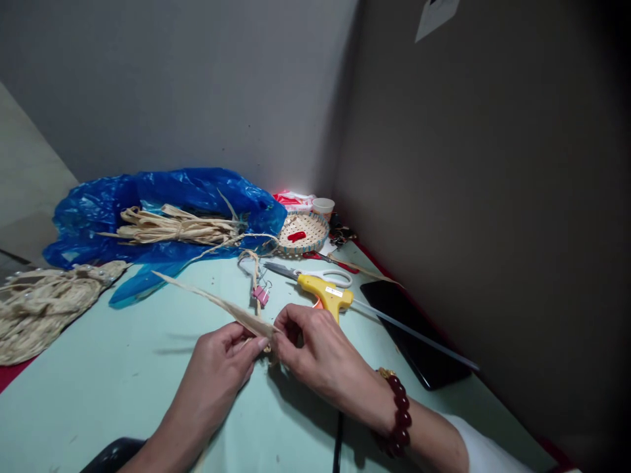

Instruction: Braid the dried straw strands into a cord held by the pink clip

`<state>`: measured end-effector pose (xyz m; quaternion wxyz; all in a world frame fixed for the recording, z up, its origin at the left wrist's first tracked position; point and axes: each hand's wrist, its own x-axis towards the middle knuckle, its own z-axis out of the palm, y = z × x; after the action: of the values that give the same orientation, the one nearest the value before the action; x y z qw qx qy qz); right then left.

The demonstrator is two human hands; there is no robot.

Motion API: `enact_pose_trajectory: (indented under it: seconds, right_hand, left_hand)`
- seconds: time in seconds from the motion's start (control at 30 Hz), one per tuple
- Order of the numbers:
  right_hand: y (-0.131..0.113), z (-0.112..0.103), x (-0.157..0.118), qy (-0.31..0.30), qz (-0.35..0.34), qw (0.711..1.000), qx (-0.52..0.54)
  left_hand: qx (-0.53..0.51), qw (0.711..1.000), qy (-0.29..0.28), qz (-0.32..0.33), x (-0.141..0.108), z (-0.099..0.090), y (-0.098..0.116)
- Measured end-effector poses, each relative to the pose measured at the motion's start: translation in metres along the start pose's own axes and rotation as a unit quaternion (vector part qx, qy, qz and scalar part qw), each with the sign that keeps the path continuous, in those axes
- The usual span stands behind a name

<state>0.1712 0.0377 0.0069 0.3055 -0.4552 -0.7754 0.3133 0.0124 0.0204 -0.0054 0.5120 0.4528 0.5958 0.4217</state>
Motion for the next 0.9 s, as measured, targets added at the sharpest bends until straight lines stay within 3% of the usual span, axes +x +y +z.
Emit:
enact_pose_trajectory:
  seconds: [0.6,0.7,0.8,0.9]
  right_hand:
    - [-0.006,0.001,-0.001,-0.008,-0.019,1.0,-0.018]
    - [-0.012,-0.005,0.0,-0.048,0.008,0.997,0.057]
    - [-0.022,-0.024,-0.001,-0.07,0.007,0.971,0.226]
    - [-0.031,-0.057,-0.006,0.008,-0.037,0.927,0.374]
  left_hand:
    - [0.079,0.996,-0.002,0.04,-0.001,-0.002,0.006]
    - [0.101,0.994,0.001,0.045,0.0,-0.003,0.004]
    - [0.103,0.993,-0.005,0.055,0.002,-0.004,0.001]
    - [0.093,0.994,-0.02,0.044,0.002,-0.003,0.0]
